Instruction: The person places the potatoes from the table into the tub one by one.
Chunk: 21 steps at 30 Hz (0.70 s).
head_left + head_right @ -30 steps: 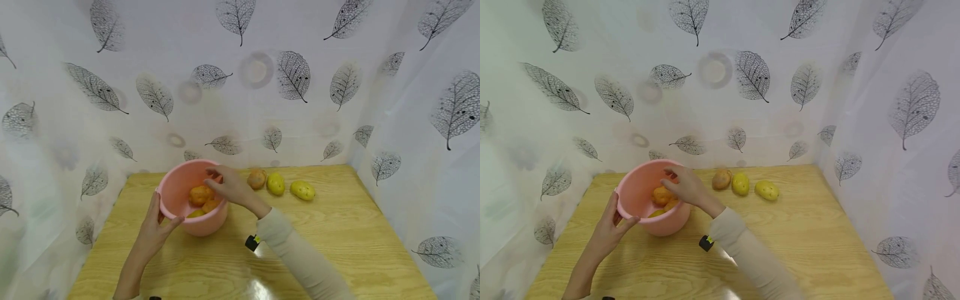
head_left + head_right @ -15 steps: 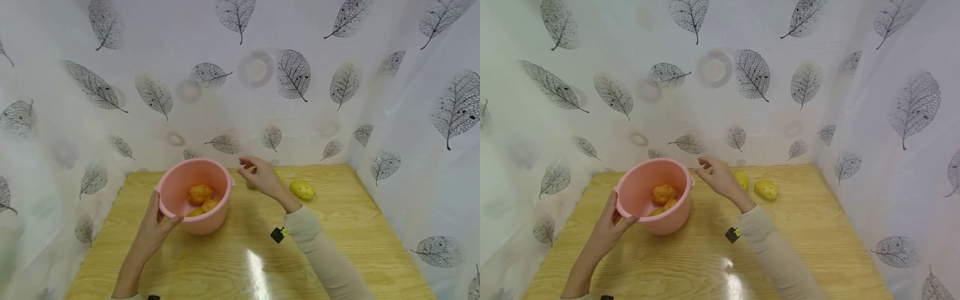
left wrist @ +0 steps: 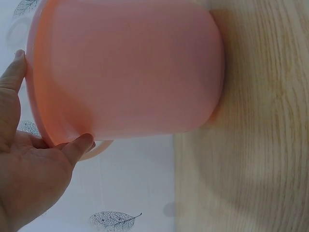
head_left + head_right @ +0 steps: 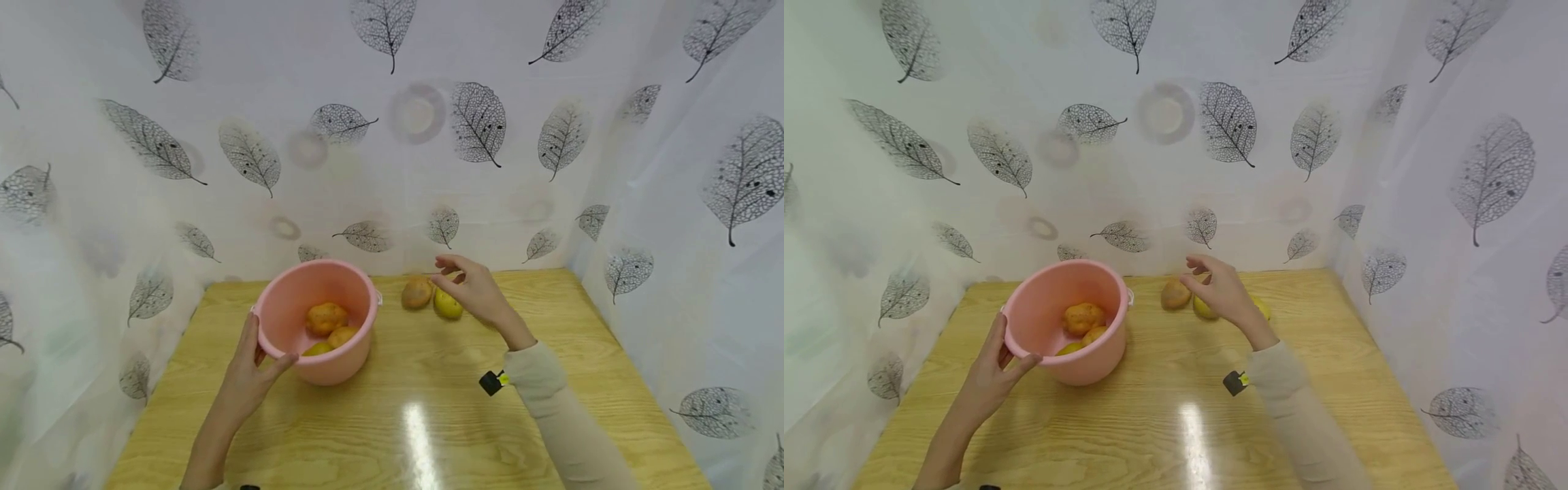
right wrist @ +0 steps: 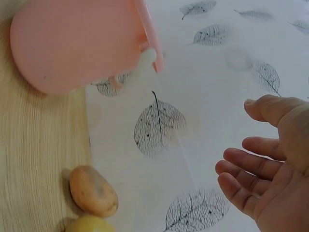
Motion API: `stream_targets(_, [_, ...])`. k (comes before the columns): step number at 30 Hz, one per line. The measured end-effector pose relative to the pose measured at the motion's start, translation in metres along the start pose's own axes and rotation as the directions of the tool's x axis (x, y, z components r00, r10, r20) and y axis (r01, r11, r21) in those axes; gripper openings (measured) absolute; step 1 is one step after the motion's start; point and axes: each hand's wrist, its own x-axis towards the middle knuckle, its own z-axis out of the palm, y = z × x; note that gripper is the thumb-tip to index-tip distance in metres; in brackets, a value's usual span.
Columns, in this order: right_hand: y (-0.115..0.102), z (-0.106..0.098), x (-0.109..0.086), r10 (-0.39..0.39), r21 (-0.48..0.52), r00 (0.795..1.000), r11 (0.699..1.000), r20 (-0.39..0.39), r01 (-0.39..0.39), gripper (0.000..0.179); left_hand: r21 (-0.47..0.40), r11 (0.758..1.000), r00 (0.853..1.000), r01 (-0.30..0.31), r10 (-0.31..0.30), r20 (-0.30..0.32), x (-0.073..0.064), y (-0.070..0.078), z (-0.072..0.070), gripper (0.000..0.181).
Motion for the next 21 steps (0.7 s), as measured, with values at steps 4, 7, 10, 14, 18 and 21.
stream_targets(4, [0.009, -0.012, -0.006, 0.021, -0.030, 1.000, 0.999, -0.009, -0.021, 0.045, -0.005, 1.000, 1.000, -0.004, 0.004, 0.002, 0.000, -0.001, -0.001, 0.111])
stream_targets(7, [0.016, -0.021, -0.011, 0.045, -0.049, 0.999, 0.998, -0.016, -0.045, 0.046, -0.008, 1.000, 1.000, -0.007, 0.007, 0.003, 0.000, -0.001, -0.001, 0.111])
stream_targets(10, [0.024, -0.029, -0.017, 0.067, -0.067, 0.998, 0.995, -0.017, -0.068, 0.047, -0.015, 1.000, 1.000, -0.011, 0.012, 0.004, 0.000, -0.002, 0.000, 0.111])
stream_targets(14, [0.033, -0.041, -0.025, 0.088, -0.081, 0.996, 0.993, -0.017, -0.089, 0.048, -0.004, 1.000, 1.000, -0.002, 0.002, 0.002, 0.000, -0.002, 0.000, 0.111])
stream_targets(18, [0.042, -0.053, -0.032, 0.105, -0.102, 0.994, 0.989, -0.032, -0.108, 0.050, 0.009, 1.000, 1.000, 0.007, -0.007, 0.000, 0.000, 0.000, 0.000, 0.111])
stream_targets(21, [0.048, -0.061, -0.038, 0.120, -0.126, 0.992, 0.984, -0.048, -0.125, 0.052, 0.010, 1.000, 1.000, 0.005, -0.005, 0.000, -0.001, 0.003, 0.000, 0.111])
